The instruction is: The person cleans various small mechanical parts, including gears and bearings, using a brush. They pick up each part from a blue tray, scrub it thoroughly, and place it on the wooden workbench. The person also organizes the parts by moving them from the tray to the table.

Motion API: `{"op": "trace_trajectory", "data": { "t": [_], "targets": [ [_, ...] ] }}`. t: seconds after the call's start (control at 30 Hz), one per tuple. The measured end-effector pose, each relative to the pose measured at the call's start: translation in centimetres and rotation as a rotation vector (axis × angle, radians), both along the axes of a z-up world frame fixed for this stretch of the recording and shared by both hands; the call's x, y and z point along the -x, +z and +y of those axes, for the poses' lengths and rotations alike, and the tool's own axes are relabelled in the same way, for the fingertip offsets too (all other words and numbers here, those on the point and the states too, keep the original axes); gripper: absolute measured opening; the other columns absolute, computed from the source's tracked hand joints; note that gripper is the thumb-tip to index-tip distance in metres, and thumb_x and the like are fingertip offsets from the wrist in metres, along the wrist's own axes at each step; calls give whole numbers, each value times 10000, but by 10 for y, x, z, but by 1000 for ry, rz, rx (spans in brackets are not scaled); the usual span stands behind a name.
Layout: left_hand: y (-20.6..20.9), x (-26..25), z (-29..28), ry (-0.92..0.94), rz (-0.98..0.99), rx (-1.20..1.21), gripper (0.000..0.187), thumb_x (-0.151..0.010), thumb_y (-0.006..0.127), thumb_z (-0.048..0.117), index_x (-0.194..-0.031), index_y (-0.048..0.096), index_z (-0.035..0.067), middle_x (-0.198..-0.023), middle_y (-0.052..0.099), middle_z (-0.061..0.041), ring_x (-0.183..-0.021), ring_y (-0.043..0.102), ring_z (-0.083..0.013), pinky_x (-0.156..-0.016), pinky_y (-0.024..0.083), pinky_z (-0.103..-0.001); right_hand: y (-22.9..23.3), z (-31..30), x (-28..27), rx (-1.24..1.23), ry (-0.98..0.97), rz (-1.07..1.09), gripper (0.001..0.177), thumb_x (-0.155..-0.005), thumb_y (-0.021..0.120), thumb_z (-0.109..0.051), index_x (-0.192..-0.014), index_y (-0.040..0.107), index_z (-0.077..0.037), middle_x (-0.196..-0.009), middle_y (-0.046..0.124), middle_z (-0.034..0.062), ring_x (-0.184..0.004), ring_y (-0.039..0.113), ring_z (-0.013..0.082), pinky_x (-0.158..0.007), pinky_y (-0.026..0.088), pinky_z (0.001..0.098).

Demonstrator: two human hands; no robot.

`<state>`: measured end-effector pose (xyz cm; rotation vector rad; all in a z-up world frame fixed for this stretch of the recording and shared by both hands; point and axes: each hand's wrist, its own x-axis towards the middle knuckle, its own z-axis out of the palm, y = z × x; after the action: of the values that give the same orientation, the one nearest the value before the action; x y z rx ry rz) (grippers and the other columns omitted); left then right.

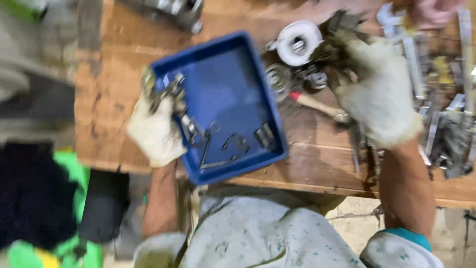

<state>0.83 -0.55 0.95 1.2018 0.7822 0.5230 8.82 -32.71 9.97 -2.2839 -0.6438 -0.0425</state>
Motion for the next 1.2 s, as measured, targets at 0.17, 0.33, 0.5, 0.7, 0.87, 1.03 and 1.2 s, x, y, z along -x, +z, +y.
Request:
{"op": "trace_trajectory", "data": {
  "t": [0.17, 0.33, 0.5, 0.7, 0.87, 1.03, 1.2],
  "targets": [
    [-14, 4, 8, -129, -96, -282, 497, -857, 717, -120, -1328, 667, 30, -767, 719, -93, -576, 698, -158, -572, 644, -281, -3, 53, 29, 101, 424, 134, 574, -808, 693, 128, -1363, 613, 8, -1328, 665, 227, -1116, 691, 329, -914, 585, 336],
    [-25, 12, 14, -182, -157, -346, 438, -929, 764, 34, -1352, 646, 37, -803, 730, -102, -623, 692, -156, -607, 631, -312, -48, 74, 50, 580, 631, 143, 388, -836, 703, -116, -1223, 673, -123, -999, 666, 91, -880, 636, 295, -792, 581, 412],
    [-24, 11, 13, -169, -124, -468, 359, -930, 791, 134, -1262, 698, 30, -812, 746, -70, -658, 698, -127, -579, 620, -284, -57, 103, 51, 326, 642, -54, 514, -821, 711, -66, -1330, 637, -69, -1201, 640, 171, -1001, 609, 378, -767, 581, 471],
    [-25, 10, 13, -157, -253, -199, 491, -939, 753, -77, -1390, 619, 67, -1040, 771, -98, -726, 676, -141, -661, 635, -303, -62, 154, 33, 329, 642, -66, 518, -739, 741, -4, -1244, 680, -101, -1266, 673, 111, -982, 633, 374, -748, 584, 492],
    [-30, 6, 19, -100, -16, -412, 433, -872, 771, 4, -1290, 686, 80, -1209, 766, -79, -1102, 718, -144, -1008, 609, -259, -88, 181, 19, 317, 797, -586, 469, -758, 588, -57, -1168, 665, -272, -1239, 661, -32, -941, 620, 260, -597, 467, 431],
    [-35, 4, 20, -46, -16, -223, 366, -880, 760, 50, -1244, 726, 60, -1048, 796, -53, -920, 716, -118, -829, 623, -258, -80, 181, 14, 289, 768, -656, 218, -824, 654, -101, -978, 663, -254, -1041, 637, 4, -899, 621, 265, -664, 481, 411],
    [-28, 5, 17, -51, -106, -134, 424, -895, 763, 20, -1312, 687, 43, -1151, 769, -56, -990, 686, -103, -917, 615, -264, -87, 167, 6, 497, 678, -660, 224, -778, 664, -171, -992, 645, -232, -933, 599, 21, -847, 593, 252, -645, 503, 393]
  ]
}}
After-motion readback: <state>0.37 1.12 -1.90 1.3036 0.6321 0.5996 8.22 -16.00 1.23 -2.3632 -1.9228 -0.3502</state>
